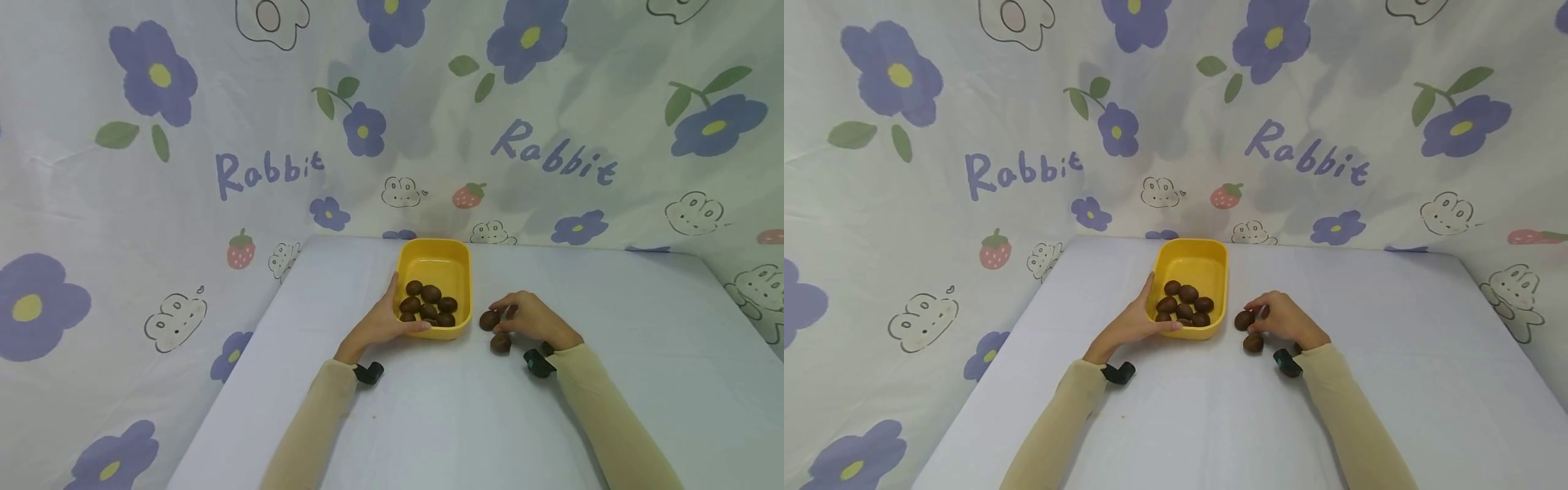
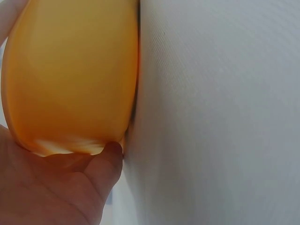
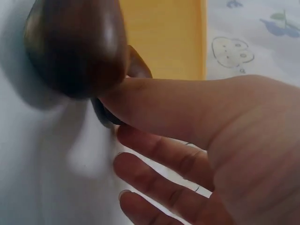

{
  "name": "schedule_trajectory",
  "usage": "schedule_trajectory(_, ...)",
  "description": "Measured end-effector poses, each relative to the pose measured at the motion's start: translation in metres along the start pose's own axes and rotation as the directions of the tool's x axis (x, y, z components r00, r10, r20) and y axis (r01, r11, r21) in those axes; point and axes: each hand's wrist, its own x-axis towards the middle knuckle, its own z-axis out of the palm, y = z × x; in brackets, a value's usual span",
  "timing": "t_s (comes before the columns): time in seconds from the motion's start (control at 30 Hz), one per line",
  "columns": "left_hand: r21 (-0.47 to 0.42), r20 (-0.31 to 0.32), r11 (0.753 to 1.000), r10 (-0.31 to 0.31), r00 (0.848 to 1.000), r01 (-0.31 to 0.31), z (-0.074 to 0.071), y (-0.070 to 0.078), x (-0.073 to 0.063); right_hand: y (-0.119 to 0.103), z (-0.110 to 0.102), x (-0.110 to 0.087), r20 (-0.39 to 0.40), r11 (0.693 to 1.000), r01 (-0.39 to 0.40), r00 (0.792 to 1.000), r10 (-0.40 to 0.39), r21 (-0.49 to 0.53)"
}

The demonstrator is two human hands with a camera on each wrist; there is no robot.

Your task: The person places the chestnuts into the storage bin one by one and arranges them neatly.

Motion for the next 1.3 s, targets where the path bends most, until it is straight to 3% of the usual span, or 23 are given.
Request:
schedule_trajectory(0.23,0.001,-0.001,1.0,0.023,1.0,-0.023,0.0,0.0,0.0,0.003,0.005,0.001,-0.018,0.997,0.069,0.997,-0.07,-0.038)
schedule_trajectory(0.5,0.009,-0.003,1.0,0.002,1.0,-0.002,0.0,-0.001,0.0,0.002,0.003,0.0,-0.024,0.998,0.053,0.998,-0.053,-0.03)
schedule_trajectory(0.8,-0.009,-0.002,0.999,0.03,1.0,-0.03,0.001,-0.001,0.0,-0.004,-0.004,-0.003,-0.107,0.999,0.024,0.994,-0.021,0.024)
schedule_trajectory(0.97,-0.006,-0.007,1.0,0.026,1.0,-0.026,0.0,-0.003,-0.001,-0.008,-0.008,-0.003,-0.147,0.998,-0.008,0.989,0.016,0.056)
schedule_trajectory(1.17,-0.001,-0.011,1.0,0.002,1.0,-0.002,0.001,-0.003,-0.001,-0.009,-0.011,-0.004,-0.174,0.994,0.015,0.985,0.004,0.107)
schedule_trajectory(1.23,-0.01,-0.003,0.999,0.045,0.999,-0.045,0.001,-0.003,0.001,-0.01,-0.013,-0.004,-0.191,0.992,0.029,0.982,-0.005,0.12)
schedule_trajectory(1.3,0.0,0.002,0.999,0.048,0.999,-0.048,0.001,-0.003,0.002,-0.011,-0.015,-0.004,-0.211,0.991,0.036,0.978,-0.008,0.13)
